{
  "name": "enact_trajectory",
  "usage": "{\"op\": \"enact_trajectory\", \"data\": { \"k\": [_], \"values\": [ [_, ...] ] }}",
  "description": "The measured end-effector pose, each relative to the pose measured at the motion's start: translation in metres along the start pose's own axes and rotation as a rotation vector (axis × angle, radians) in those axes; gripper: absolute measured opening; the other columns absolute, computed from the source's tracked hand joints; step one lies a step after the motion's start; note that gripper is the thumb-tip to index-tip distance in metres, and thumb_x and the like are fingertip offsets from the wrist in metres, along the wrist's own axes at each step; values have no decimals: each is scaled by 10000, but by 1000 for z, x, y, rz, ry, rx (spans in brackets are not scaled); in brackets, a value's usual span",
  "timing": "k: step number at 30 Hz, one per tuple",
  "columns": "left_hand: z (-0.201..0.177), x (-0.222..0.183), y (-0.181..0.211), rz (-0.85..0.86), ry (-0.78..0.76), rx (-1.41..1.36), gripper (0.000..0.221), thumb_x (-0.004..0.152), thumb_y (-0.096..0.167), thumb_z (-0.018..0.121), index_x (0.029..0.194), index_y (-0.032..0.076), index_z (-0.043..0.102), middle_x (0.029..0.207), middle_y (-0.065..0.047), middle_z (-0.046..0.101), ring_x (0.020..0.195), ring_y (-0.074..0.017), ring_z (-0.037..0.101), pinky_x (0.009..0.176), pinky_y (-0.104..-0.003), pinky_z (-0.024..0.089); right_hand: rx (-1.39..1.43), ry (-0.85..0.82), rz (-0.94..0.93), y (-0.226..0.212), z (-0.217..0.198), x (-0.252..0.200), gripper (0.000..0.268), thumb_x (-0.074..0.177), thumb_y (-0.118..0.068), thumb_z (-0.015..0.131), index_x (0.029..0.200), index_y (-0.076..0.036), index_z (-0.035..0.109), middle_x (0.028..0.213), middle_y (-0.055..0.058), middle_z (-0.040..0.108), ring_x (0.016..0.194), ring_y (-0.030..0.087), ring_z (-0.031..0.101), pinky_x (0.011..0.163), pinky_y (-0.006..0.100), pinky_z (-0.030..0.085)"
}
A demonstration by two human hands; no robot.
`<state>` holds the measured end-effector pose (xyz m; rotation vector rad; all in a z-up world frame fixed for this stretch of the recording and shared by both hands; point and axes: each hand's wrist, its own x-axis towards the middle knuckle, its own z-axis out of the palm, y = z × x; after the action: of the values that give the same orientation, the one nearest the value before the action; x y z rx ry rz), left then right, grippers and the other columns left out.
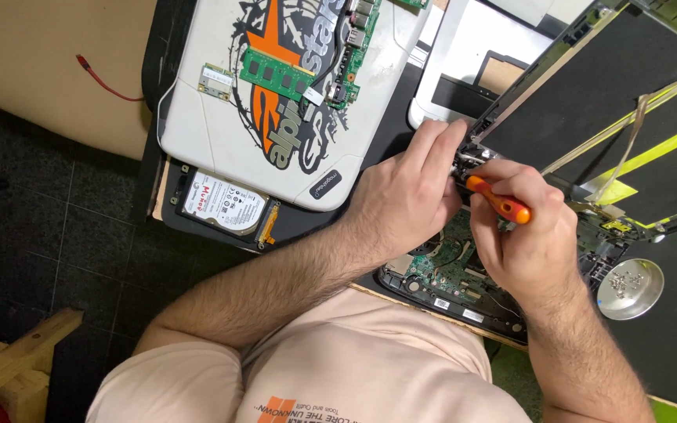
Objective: Disassembling a laptop by removing screws from the motherboard and disconnecting internal components like ribbon cables and RAM.
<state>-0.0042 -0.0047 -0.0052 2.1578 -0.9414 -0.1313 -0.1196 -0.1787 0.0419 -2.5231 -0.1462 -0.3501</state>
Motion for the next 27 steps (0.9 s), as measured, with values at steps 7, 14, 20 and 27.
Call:
{"op": "enact_trajectory", "data": {
  "k": [7, 14, 20, 27],
  "values": [
    [4, -1, 0, 5, 26, 46, 667, 1043, 90, 793, 1674, 59, 580, 1484, -95, 668, 873, -308, 871, 567, -460, 644, 47, 18, -4, -2, 2, -2, 332, 1227, 112, 693, 1384, 45, 408, 1344, 362, 778, 1171, 498, 839, 940, 490, 640],
    [7, -3, 0, -22, -14, 49, 812, 1065, 177, 829, 1798, 87, 492, 1510, -94, 682, 821, -333, 855, 565, -522, 641, -2, 6, -57, -2, 1, 0, 326, 1228, 146, 678, 1385, 69, 403, 1340, 396, 759, 1181, 536, 837, 905, 500, 644],
    [5, -3, -3, -24, -41, 7, 890, 1042, 232, 904, 1802, 74, 468, 1563, -112, 665, 885, -363, 878, 594, -537, 645, -10, -65, -86, -4, -3, 5, 374, 1225, 183, 681, 1443, 57, 404, 1348, 391, 733, 1226, 544, 817, 1010, 553, 684],
    [6, -2, -3, -12, -5, -1, 761, 1055, 173, 827, 1747, 67, 529, 1519, -111, 685, 867, -342, 881, 583, -499, 653, 33, -37, -33, -3, -3, 5, 328, 1253, 167, 684, 1423, 76, 418, 1354, 369, 758, 1272, 547, 847, 1018, 533, 667]
  ]
}}
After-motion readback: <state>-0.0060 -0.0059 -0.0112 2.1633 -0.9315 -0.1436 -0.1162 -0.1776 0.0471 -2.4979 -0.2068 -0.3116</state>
